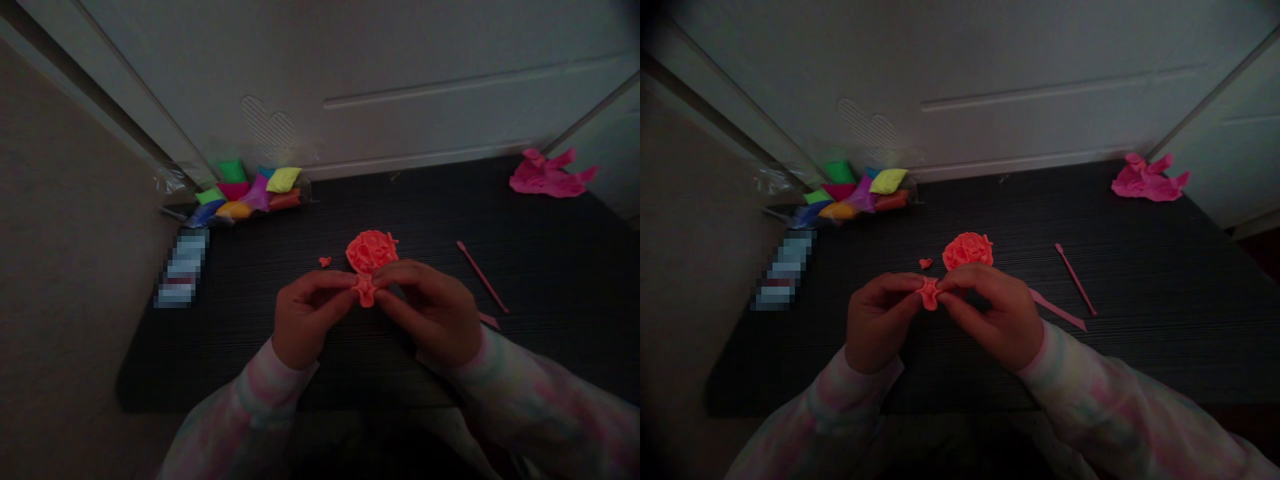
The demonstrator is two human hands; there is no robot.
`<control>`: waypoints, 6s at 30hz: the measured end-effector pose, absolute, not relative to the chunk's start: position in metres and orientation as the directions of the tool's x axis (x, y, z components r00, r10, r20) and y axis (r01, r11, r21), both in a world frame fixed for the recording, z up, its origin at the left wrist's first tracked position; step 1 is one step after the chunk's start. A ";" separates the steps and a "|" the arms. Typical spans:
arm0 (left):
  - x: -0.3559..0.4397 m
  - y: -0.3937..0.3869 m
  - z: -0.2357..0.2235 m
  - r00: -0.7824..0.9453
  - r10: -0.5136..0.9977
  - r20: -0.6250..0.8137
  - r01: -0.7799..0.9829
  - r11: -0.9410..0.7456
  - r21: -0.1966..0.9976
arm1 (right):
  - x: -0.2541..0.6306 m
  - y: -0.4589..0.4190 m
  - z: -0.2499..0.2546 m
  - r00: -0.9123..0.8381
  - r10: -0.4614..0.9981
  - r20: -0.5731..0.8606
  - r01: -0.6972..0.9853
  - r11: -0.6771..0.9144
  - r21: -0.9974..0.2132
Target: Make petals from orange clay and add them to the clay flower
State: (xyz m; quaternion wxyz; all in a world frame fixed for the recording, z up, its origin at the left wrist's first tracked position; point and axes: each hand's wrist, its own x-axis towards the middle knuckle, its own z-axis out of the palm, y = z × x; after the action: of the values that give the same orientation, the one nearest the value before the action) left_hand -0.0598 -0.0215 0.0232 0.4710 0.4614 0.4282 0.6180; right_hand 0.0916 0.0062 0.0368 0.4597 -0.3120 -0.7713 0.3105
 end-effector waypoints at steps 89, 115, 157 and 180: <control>-0.061 -0.012 0.023 -0.010 0.994 -0.107 -0.489 0.088 0.868 | 0.095 0.013 0.036 -0.410 0.602 0.685 0.324 0.798 -0.508; -0.062 -0.017 0.014 -0.102 0.974 0.203 -0.270 -0.224 0.936 | 0.089 0.011 0.031 -0.349 0.810 0.470 0.246 0.564 -0.788; -0.060 -0.024 0.015 -0.070 0.934 0.351 0.073 -0.346 0.935 | 0.091 0.015 0.036 -0.449 0.800 0.397 0.258 0.542 -0.800; -0.066 -0.019 0.025 -0.026 0.987 0.160 -0.140 -0.162 0.977 | 0.100 0.022 0.040 -0.580 0.718 0.385 0.210 0.588 -0.781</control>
State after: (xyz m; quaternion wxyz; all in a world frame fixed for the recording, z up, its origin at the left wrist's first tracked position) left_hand -0.0661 -0.0187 0.0245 0.4883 0.4984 0.4248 0.5769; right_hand 0.0995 0.0222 0.0401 0.3593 -0.2846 -0.8154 0.3535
